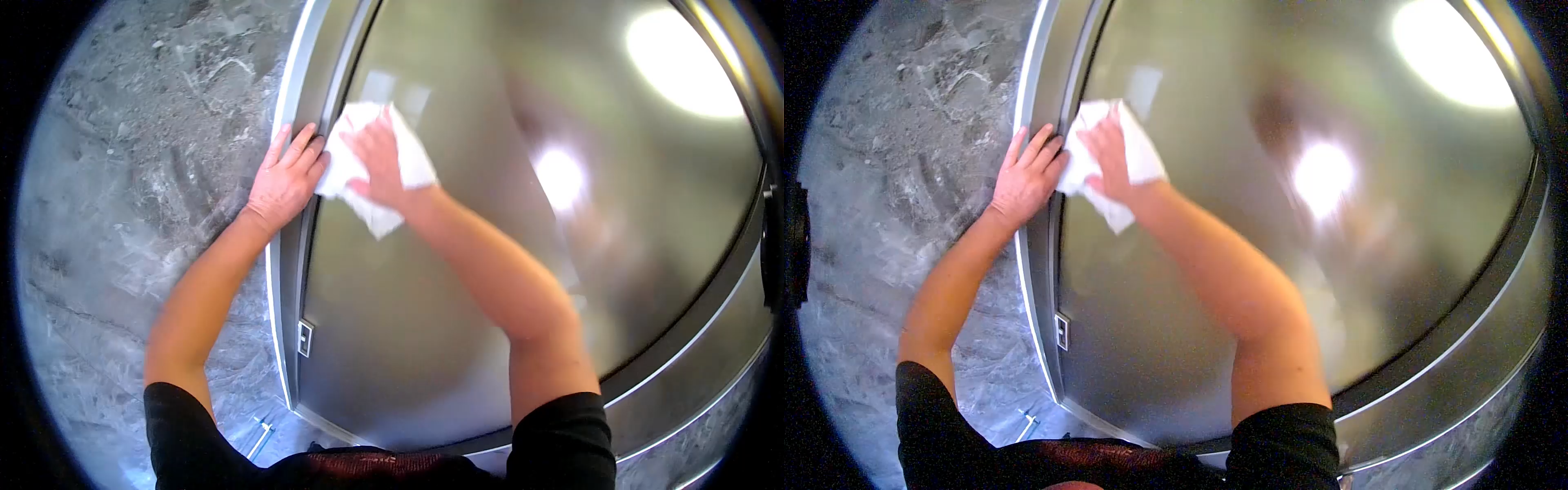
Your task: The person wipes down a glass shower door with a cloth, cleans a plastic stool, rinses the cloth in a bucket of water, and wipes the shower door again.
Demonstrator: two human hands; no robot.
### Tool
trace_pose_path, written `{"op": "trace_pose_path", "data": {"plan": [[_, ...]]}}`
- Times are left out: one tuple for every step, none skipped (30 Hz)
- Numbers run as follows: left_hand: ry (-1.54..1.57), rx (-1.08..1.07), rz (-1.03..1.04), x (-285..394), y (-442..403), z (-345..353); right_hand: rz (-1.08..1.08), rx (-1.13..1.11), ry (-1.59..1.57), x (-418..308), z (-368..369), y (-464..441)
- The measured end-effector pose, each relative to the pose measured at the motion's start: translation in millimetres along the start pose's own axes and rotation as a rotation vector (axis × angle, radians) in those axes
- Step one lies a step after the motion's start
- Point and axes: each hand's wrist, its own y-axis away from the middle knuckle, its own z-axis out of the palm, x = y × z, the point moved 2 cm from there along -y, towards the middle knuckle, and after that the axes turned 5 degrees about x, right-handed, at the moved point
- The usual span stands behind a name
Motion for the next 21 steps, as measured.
{"op": "trace_pose_path", "data": {"plan": [[0.026,-0.052,-0.011,0,0,1,0.02,-0.066,0.178,16,-16,-11],[0.019,-0.04,-0.02,0,1,3,0.038,0.016,0.247,35,-25,-17],[0.032,-0.019,-0.019,0,1,5,0.062,0.092,0.324,54,-32,-21],[0.035,-0.015,-0.024,1,0,3,0.069,0.2,0.274,73,-45,-23],[0.035,-0.011,-0.03,2,-1,2,0.132,0.229,0.339,88,-61,-26],[0.039,-0.014,-0.028,3,-1,3,0.219,0.192,0.264,101,-80,-27],[0.012,0.006,0.0,2,0,4,0.303,0.157,0.188,114,-91,-23],[-0.016,0.023,0.029,2,1,6,0.305,0.316,0.201,132,-88,-15],[-0.011,0.015,0.026,3,2,6,0.304,0.473,0.212,149,-84,-3],[-0.003,0.028,0.024,3,2,5,0.278,0.492,0.204,147,-107,13],[0.003,0.04,0.023,3,1,4,0.344,0.387,0.223,147,-122,29],[0.027,0.064,0.018,3,1,3,0.235,0.476,0.384,145,-135,45],[0.029,0.059,0.017,4,0,1,0.287,0.412,0.442,152,-138,72],[0.035,0.04,0.004,4,-1,0,0.321,0.366,0.432,147,-151,96],[0.044,0.021,-0.009,5,-2,0,0.346,0.294,0.474,143,-162,123],[0.053,0.024,-0.02,6,-1,1,0.392,0.249,0.47,139,-170,154],[0.058,0.018,-0.046,8,-1,1,0.432,0.167,0.509,136,-178,186],[0.067,0.029,-0.063,10,-2,2,0.446,0.125,0.516,133,-184,223],[0.08,0.041,-0.082,11,-1,5,0.456,0.062,0.538,128,-192,256],[0.084,0.065,-0.094,12,0,9,0.468,0.002,0.564,123,-196,292],[0.105,0.088,-0.116,11,1,12,0.478,-0.03,0.575,114,-200,325]]}}
